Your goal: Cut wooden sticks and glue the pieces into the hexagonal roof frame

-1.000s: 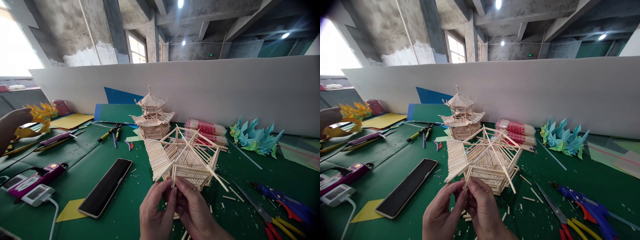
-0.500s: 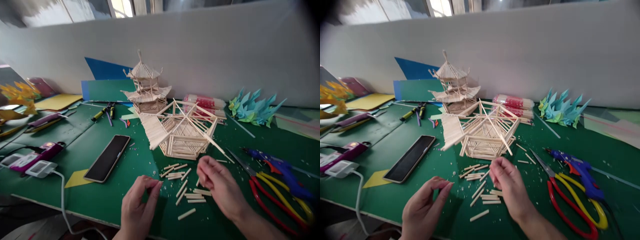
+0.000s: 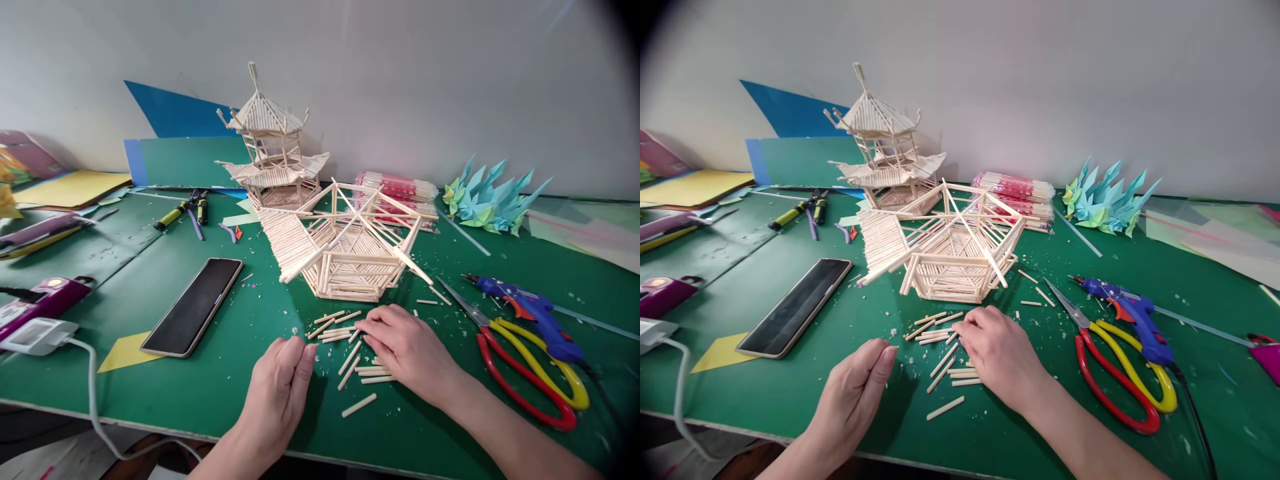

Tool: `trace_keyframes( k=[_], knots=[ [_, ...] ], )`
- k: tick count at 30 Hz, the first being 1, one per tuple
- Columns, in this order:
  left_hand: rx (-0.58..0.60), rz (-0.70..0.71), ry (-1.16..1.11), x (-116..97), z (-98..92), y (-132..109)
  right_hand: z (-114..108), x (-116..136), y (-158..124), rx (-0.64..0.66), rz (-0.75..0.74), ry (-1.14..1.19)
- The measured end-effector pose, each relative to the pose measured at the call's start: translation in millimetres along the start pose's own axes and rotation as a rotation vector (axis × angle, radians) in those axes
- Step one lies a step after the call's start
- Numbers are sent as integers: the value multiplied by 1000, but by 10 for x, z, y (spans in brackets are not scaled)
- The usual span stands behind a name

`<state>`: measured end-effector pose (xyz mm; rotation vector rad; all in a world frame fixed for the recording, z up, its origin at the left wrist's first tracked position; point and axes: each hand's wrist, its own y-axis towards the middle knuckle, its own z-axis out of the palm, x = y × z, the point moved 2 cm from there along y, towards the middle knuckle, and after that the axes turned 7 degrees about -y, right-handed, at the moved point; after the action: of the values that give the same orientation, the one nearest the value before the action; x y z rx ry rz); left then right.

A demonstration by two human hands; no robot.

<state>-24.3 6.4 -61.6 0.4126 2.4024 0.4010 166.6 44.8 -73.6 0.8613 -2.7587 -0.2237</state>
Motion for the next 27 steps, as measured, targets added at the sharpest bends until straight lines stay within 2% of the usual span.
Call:
trace_keyframes(
  k=[4,8,10,13,17,19,24,27],
  knots=[
    [65,-49,6,92,-13,32,-25,26,55,50,-62,-156],
    [8,55,80,142,-77,60,-98,27,49,116,-129,-244],
    [-39,115,104,106,-107,80,-100,30,45,142,-130,-275],
    [-90,189,17,-12,-105,96,-60,25,54,157,-105,-307],
    [-92,213,-151,-154,30,60,-82,2,54,124,-69,-261],
    [-77,179,-278,-199,126,45,-166,15,30,69,-20,-137],
    [-32,-112,-741,-352,323,101,-302,150,-83,-98,282,596],
    [-72,-255,-1008,-460,397,140,-239,274,-141,-183,360,730]
  ],
)
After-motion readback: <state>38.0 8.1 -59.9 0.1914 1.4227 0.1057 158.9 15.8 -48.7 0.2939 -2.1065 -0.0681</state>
